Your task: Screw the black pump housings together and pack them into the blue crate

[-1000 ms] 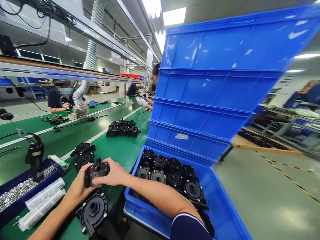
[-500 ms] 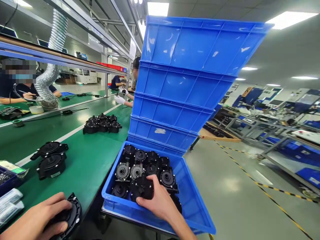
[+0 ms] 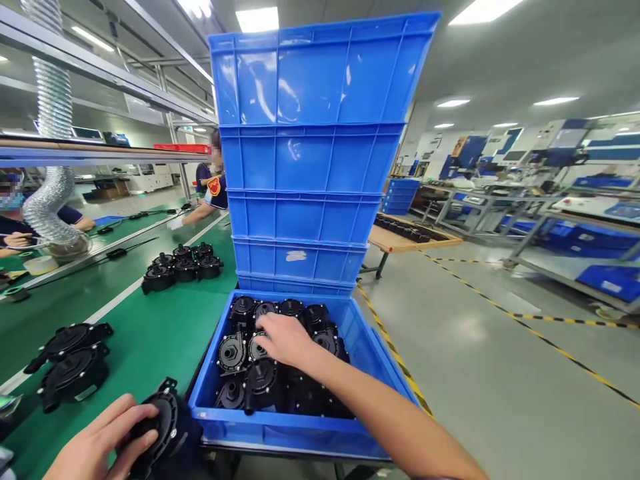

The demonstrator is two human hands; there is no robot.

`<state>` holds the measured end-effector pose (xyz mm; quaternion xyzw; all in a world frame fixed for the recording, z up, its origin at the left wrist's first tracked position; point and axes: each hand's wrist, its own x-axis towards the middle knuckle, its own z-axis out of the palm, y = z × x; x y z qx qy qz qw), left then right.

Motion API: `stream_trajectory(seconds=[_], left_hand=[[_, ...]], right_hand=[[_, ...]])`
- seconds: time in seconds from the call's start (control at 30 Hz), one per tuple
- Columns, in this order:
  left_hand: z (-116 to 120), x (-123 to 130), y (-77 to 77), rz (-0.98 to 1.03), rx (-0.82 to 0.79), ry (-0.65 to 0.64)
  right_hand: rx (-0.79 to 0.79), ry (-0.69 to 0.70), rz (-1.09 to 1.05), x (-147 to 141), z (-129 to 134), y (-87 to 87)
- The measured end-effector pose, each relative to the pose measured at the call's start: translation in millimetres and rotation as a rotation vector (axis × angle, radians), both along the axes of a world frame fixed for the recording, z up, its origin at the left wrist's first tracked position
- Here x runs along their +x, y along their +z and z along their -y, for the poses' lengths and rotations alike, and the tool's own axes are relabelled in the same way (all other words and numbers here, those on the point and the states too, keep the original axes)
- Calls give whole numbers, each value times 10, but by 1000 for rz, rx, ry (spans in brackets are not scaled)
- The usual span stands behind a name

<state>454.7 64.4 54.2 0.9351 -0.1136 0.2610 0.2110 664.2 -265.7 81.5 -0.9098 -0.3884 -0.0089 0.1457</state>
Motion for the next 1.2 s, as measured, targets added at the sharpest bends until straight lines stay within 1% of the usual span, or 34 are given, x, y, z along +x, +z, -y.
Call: stream_trajectory(seconds=[0.1, 0.17, 0.23, 0.33, 0.43, 0.57, 0.63, 0.73, 0.87, 0.97, 1.03, 1.1, 1.17, 1.2], left_hand=[[178, 56, 186, -32, -47, -43], [290, 102, 279, 16, -71, -63], [386, 172, 330, 37, -81, -85], [497, 334, 346, 3, -90, -138], [559, 542, 333, -61, -93, -222], [553, 757, 313, -194, -62, -329], [540, 814, 300, -230, -66, -347], [579, 879, 300, -296, -56, -361], [762, 1025, 359, -439, 46, -405], [877, 1154, 369, -498, 81, -424], [891, 1216, 314, -488, 40, -411], [866, 1251, 221, -459, -7, -355], [838, 1260, 123, -438, -24, -284], [836, 1257, 82, -435, -20, -258]], right_hand=[[-49, 183, 89, 207, -482, -151], [-97, 293, 131, 278, -657, -279], [-123, 345, 173, 296, -687, -398], [-130, 351, 219, 271, -581, -524], [-111, 338, 238, 256, -512, -573], [-107, 367, 264, 324, -583, -597], [-100, 350, 268, 390, -615, -611], [-53, 257, 277, 496, -618, -620], [17, 94, 278, 633, -628, -565], [52, 24, 277, 750, -631, -475], [69, -16, 277, 814, -608, -420], [82, -50, 272, 835, -573, -395], [83, -48, 258, 796, -543, -405], [78, -26, 249, 759, -534, -416]])
